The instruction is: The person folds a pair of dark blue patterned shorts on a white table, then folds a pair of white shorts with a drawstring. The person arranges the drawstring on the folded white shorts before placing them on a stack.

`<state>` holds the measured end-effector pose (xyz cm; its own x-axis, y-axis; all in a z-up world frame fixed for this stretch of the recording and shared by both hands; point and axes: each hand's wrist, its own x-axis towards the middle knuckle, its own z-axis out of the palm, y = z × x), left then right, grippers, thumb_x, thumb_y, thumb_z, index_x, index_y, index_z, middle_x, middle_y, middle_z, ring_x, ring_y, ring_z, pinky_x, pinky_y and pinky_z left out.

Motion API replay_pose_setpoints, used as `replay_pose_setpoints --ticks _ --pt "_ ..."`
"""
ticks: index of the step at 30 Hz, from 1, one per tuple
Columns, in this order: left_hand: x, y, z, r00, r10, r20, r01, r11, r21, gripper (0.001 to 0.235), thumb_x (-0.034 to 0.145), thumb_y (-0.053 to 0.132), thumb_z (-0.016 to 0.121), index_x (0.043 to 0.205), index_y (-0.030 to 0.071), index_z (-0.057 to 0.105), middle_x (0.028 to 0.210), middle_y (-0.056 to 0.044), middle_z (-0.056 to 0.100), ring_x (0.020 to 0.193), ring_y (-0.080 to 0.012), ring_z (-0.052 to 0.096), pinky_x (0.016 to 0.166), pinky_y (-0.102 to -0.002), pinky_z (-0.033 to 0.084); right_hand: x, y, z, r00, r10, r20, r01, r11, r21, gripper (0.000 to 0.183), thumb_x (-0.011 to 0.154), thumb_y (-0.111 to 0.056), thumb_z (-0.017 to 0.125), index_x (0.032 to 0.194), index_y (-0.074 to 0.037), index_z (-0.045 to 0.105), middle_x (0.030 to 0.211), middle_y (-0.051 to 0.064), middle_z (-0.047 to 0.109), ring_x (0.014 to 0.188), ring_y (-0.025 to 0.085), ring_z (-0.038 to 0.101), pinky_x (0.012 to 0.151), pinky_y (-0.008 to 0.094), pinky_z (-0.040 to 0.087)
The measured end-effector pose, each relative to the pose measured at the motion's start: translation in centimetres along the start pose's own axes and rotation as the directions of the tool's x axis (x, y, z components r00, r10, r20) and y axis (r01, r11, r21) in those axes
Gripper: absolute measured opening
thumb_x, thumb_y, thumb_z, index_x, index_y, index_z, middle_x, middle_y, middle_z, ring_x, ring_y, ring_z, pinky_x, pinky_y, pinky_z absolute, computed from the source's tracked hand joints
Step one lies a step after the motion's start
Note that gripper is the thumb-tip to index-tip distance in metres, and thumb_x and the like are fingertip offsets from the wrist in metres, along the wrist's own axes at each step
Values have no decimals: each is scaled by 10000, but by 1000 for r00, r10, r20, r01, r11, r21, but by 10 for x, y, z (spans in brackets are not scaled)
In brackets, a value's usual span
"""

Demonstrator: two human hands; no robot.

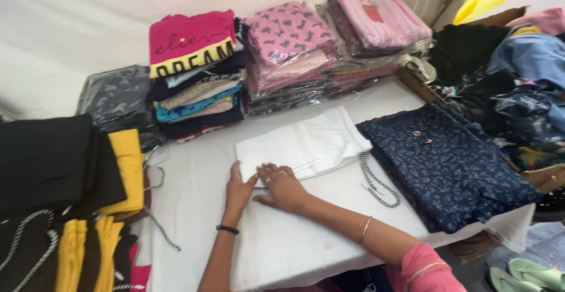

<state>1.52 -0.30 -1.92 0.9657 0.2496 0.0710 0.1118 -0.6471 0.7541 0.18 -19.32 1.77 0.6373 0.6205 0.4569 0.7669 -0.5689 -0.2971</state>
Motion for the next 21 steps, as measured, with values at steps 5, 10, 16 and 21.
replay_pose_setpoints --ticks 5,10,16,21 --pt "-27 42 -21 978 132 162 0 775 -631 805 921 288 694 1612 149 305 1314 -178 655 1097 -178 607 909 -301 514 -2 38 23 977 156 -146 -157 988 5 526 861 -182 653 1353 0 617 1323 241 646 1100 347 678 916 444 524" --pt "-41 63 -7 941 284 181 -118 781 -613 972 925 297 677 1635 215 18 1297 -109 695 1086 -149 629 892 -289 539 -4 116 30 646 747 -158 -451 540 711 336 1011 -196 577 1254 2 698 996 241 727 849 255 674 816 391 547" --pt "-42 65 -7 925 222 308 -15 832 -554 1006 901 329 660 1622 244 -37 1270 -75 682 1006 -190 710 896 -330 571 -17 117 -25 302 952 53 269 -138 953 420 1038 -279 578 1337 9 515 1297 168 631 1152 299 641 983 458 548" --pt "-44 68 -17 893 214 396 39 839 -542 850 939 449 613 1627 211 174 1295 -79 719 1069 -176 728 975 -310 548 -19 119 -23 243 931 274 406 -354 842 452 1003 -261 533 1401 -59 459 1382 140 593 1228 318 629 1050 489 544"
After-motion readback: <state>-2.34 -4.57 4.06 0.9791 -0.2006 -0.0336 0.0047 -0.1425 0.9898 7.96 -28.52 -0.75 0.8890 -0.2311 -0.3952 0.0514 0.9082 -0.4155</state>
